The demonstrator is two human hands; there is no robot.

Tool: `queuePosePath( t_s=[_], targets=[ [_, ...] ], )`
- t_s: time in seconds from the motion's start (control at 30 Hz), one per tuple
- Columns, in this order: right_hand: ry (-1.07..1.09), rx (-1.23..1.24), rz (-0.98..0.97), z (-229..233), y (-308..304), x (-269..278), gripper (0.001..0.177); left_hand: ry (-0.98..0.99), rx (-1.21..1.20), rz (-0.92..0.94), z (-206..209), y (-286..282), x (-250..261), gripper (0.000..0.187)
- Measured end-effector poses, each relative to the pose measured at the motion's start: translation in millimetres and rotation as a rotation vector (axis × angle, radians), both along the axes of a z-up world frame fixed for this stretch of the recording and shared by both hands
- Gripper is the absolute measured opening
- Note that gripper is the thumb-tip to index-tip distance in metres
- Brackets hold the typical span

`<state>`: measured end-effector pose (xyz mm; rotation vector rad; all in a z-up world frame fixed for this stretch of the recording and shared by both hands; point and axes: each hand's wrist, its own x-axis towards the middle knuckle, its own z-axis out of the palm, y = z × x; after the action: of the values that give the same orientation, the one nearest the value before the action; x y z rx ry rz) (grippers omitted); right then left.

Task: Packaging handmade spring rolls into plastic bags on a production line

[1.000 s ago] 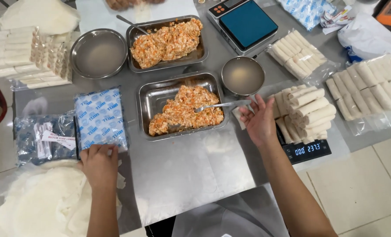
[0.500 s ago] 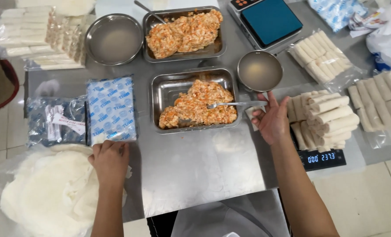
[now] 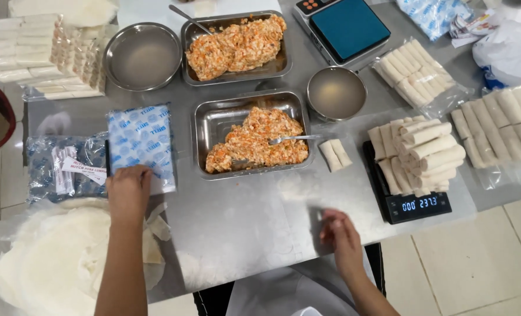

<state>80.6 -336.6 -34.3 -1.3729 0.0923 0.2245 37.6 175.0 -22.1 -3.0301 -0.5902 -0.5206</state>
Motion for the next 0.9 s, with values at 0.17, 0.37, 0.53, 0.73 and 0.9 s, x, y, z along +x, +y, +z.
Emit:
queuePosePath(
  t_s=[0.17, 0.37, 0.53, 0.73, 0.9],
  targets=[
    [-0.172, -0.170, 0.263, 6.4, -7.3, -21.1, 0.022, -0.114, -0.149, -0.315, 29.6, -9.8, 12.8, 0.028],
    [-0.265, -0.280, 0.327, -2.3, -4.6, -15.9, 0.022, 0.219, 0.062, -0.198, 44.1, -8.9, -0.4, 0.019],
    [-0.287, -0.323, 0.378, 3.6, -3.3, -23.5, 0.022, 0.114, -0.052, -0.205, 40.9, -8.3, -3.0, 0.013],
    [0.190, -0.039, 0.586, 30.3, 8.9, -30.2, 0.051, -0.144, -0.780, -0.339, 49.6, -166.7, -21.5, 0.005],
    [0.399, -0.158, 0.753, 25.6, 29.0, -19.9, 0.066, -0.304, -0.777, -0.405, 13.9, -288.8, -23.7, 0.013]
  ],
)
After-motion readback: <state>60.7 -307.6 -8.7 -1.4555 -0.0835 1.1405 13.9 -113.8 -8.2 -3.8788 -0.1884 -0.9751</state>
